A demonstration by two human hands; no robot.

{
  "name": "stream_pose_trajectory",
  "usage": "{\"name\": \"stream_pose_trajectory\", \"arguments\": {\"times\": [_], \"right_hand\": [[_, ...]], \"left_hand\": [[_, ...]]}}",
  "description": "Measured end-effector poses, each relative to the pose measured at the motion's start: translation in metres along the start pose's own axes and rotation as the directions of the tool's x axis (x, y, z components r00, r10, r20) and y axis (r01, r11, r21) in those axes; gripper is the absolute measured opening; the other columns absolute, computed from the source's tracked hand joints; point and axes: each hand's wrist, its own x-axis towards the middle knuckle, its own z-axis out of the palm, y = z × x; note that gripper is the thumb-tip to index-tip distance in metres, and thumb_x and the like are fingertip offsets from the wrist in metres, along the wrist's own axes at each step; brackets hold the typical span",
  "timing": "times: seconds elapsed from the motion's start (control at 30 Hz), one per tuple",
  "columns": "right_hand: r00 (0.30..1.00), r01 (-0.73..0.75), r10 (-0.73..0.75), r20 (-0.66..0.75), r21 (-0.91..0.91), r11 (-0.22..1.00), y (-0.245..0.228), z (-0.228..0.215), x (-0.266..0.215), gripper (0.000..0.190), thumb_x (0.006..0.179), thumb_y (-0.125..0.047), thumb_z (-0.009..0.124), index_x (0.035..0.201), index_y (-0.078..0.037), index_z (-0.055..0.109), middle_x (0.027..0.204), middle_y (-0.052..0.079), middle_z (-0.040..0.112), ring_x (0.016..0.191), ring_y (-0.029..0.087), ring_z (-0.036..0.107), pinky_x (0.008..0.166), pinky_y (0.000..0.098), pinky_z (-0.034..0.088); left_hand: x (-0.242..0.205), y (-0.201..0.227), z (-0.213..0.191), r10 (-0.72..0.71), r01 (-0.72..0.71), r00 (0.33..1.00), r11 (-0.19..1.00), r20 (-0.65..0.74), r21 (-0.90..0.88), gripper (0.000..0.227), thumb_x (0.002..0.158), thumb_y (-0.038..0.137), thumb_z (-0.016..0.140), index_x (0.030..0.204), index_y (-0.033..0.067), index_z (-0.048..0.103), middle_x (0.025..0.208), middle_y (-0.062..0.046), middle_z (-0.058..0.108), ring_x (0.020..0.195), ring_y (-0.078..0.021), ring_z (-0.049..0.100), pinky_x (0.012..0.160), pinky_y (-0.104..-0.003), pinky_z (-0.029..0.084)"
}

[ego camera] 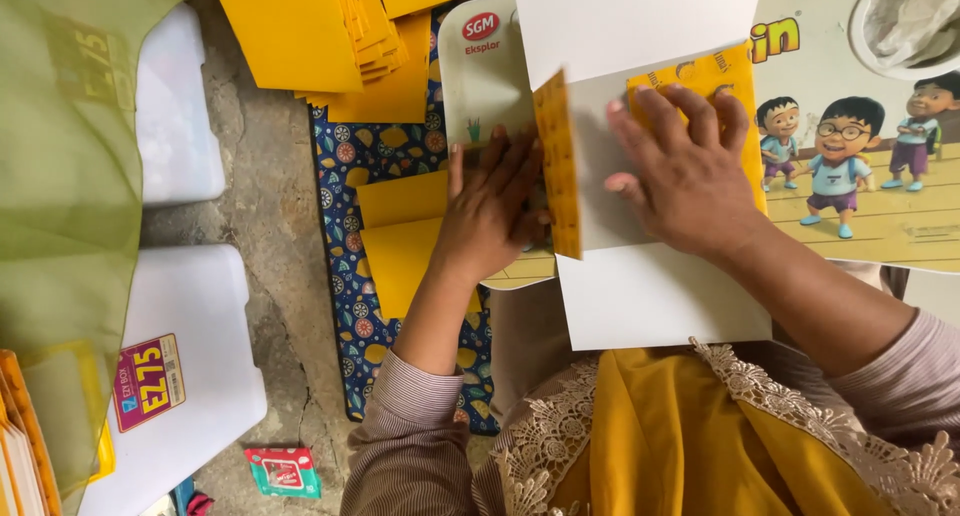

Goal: The person sits on a floor mat and assembles paper pieces, using a small stick to spread white glue from a container onto white paper panels, then presses and folds yellow paper sheets over the glued areas, working on a children's tray on their lap.

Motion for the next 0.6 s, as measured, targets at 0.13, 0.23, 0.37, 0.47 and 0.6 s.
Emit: {"name": "stream_pose_trajectory", "arguments": {"times": [0.13, 0.23, 0.37, 0.47, 0.6], "right_hand": [[0.994, 0.052, -0.005, -0.106, 0.454, 0.89, 0.011, -0.011, -0.002, 0.074, 0.113, -0.051, 0.016, 0.162, 0.004, 0.023, 0.157, 0.031, 0.049, 0.148, 0.04, 0.042, 0.126, 0.0517, 0.005], [0.994, 0.06, 0.009, -0.11, 0.605, 0.794, 0.016, -0.015, -0.006, 0.075, 0.112, -0.053, 0.019, 0.164, 0.001, 0.016, 0.161, 0.031, 0.045, 0.151, 0.037, 0.044, 0.129, 0.0472, 0.0], [0.995, 0.053, 0.018, -0.102, 0.653, 0.755, 0.017, -0.017, -0.005, 0.082, 0.11, -0.06, 0.014, 0.164, 0.002, 0.017, 0.164, 0.029, 0.043, 0.159, 0.034, 0.033, 0.132, 0.0449, -0.002], [0.992, 0.079, 0.005, -0.123, 0.67, 0.738, 0.017, -0.016, -0.003, 0.081, 0.11, -0.06, 0.013, 0.165, 0.0, 0.014, 0.165, 0.029, 0.043, 0.16, 0.033, 0.031, 0.133, 0.0443, -0.004], [0.991, 0.077, 0.024, -0.134, 0.698, 0.712, 0.016, -0.016, -0.003, 0.085, 0.109, -0.066, 0.01, 0.166, -0.003, 0.01, 0.167, 0.032, 0.04, 0.162, 0.039, 0.029, 0.134, 0.047, -0.004]], "left_hand": [[0.004, 0.001, 0.005, -0.013, 0.009, 0.997, 0.998, 0.071, 0.067, 0.072, 0.098, 0.05, 0.053, 0.155, 0.0082, 0.04, 0.162, -0.009, 0.04, 0.155, -0.0282, 0.019, 0.123, -0.062, -0.005], [0.004, 0.002, 0.011, -0.033, -0.009, 0.987, 0.965, 0.157, 0.261, 0.078, 0.099, 0.059, 0.034, 0.162, 0.0132, 0.025, 0.17, -0.002, 0.021, 0.157, -0.0207, 0.007, 0.126, -0.057, -0.006], [0.007, 0.0, 0.015, -0.015, -0.042, 0.985, 0.947, 0.174, 0.32, 0.082, 0.1, 0.067, 0.019, 0.164, 0.0159, 0.02, 0.172, -0.001, 0.012, 0.158, -0.0197, 0.004, 0.129, -0.054, -0.004], [0.018, 0.009, 0.004, 0.084, -0.104, 0.992, 0.97, 0.097, 0.22, 0.081, 0.101, 0.058, 0.05, 0.16, 0.0041, 0.035, 0.169, -0.007, 0.019, 0.157, -0.0209, 0.011, 0.129, -0.052, 0.004], [0.032, 0.008, 0.012, 0.1, -0.129, 0.987, 0.961, 0.125, 0.246, 0.09, 0.1, 0.068, 0.048, 0.162, 0.0063, 0.026, 0.17, -0.008, 0.021, 0.159, -0.0219, 0.017, 0.132, -0.047, 0.014]]}}
